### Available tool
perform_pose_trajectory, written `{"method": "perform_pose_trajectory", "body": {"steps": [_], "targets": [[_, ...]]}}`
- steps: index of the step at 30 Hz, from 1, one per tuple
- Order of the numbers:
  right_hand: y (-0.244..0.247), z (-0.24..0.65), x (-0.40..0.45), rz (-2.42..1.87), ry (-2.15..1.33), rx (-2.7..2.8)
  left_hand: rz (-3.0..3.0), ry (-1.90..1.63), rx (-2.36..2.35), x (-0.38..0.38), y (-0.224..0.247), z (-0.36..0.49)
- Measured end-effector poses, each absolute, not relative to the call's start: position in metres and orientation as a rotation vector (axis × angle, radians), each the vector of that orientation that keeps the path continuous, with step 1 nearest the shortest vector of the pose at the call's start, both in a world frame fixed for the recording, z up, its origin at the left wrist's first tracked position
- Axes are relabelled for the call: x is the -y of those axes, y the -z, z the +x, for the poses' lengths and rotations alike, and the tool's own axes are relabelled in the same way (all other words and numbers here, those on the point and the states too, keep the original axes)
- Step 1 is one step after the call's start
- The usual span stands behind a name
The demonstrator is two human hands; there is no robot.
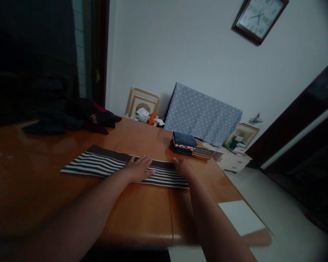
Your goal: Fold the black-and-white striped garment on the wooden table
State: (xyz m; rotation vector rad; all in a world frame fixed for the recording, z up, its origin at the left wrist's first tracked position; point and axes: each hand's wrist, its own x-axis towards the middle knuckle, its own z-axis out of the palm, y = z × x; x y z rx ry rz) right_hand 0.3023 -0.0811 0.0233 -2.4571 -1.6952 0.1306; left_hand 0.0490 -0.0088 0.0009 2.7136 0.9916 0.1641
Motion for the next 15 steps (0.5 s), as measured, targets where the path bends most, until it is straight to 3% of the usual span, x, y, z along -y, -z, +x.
{"method": "perform_pose_trajectory", "body": {"steps": [5,15], "targets": [[-0.028,0.319,0.093,-2.461,-0.071,1.665,2.709,-0.142,-0.98,0.009,-0.003,0.048],[0.017,0.337,0.125,-2.506,-0.212,1.569,2.7,-0.182,-0.993,0.009,-0.001,0.047]]}}
